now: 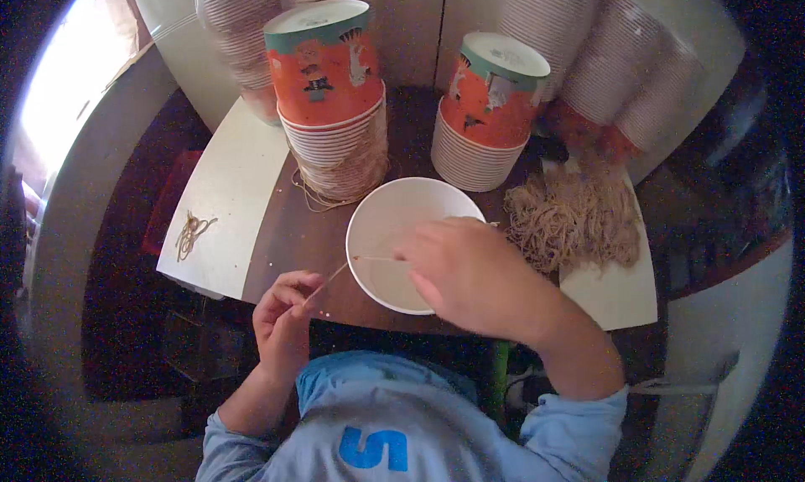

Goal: Attaching thin strings or elastic bands to the edges of printed paper buckets.

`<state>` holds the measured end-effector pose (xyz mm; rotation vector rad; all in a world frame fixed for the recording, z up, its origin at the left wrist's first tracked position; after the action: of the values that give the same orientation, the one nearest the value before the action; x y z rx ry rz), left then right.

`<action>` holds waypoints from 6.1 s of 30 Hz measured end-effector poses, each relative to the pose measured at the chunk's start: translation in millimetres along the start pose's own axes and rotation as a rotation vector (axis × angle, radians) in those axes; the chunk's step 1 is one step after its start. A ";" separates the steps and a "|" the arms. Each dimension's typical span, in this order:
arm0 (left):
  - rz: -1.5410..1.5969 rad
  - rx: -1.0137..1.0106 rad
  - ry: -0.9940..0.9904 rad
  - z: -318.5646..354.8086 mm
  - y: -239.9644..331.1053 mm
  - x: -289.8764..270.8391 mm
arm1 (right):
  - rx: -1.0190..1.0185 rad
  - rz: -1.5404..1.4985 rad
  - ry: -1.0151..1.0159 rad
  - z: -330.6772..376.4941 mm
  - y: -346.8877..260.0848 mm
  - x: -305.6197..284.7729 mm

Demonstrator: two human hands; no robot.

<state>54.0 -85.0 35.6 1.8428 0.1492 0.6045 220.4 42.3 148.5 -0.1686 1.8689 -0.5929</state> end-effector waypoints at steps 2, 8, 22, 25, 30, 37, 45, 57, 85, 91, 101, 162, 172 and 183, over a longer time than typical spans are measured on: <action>-0.092 0.158 -0.116 -1.9 15.8 8.0 | -0.059 0.037 -0.006 1.5 -11.0 -0.5; -0.044 -0.295 -0.257 -35.9 3.8 18.4 | -0.264 -0.231 -0.073 -27.1 -27.2 7.3; 0.123 -0.416 -0.374 -33.4 0.0 2.8 | -0.094 0.110 0.486 -16.2 -10.3 11.0; 0.132 -0.446 -0.370 -33.8 -1.9 5.3 | -0.052 -0.263 0.218 -2.1 -6.1 35.2; 0.227 -0.457 -0.395 -34.3 2.5 10.7 | -0.043 -0.193 0.229 -10.8 -4.2 57.6; -0.424 -0.077 -0.268 -20.5 29.8 2.1 | 0.088 -0.076 0.288 -2.2 -32.9 51.1; -0.449 0.022 -0.091 7.3 14.8 4.8 | 0.151 -0.055 0.291 25.0 -66.1 83.3; 0.456 -0.413 0.074 12.3 -32.1 12.7 | 0.231 -0.006 0.487 19.7 -15.2 111.3; -0.632 0.398 0.127 21.8 -5.4 -2.2 | 0.666 -1.950 0.390 6.6 -1.1 173.8; -0.749 0.439 0.172 20.8 -3.4 -0.4 | 0.690 -1.904 0.425 9.0 -4.4 174.3; -0.533 0.341 0.057 18.1 -8.3 -10.2 | 0.709 -2.057 0.368 5.1 -1.6 173.8; -0.015 -0.004 0.006 18.1 5.2 -9.6 | -0.090 -0.110 0.614 4.9 -45.1 94.7; 0.092 0.044 0.004 11.5 28.5 -2.4 | -0.154 0.043 0.562 -2.7 -25.3 100.0; 0.058 -0.014 -0.145 1.6 32.6 1.3 | -0.151 -0.182 0.547 -10.9 -43.3 86.3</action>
<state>49.7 -97.5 65.4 1.8753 -0.0048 0.5078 170.8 -25.3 99.4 -0.3012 2.4494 -0.6671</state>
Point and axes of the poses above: each hand's wrist, its own z-axis away from the middle knuckle, its own x-axis out of the palm, y = z × x, the point moved 4 cm from there along -z, towards the middle knuckle, and after that the axes turned 7 degrees about -z, right-handed, at the moved point
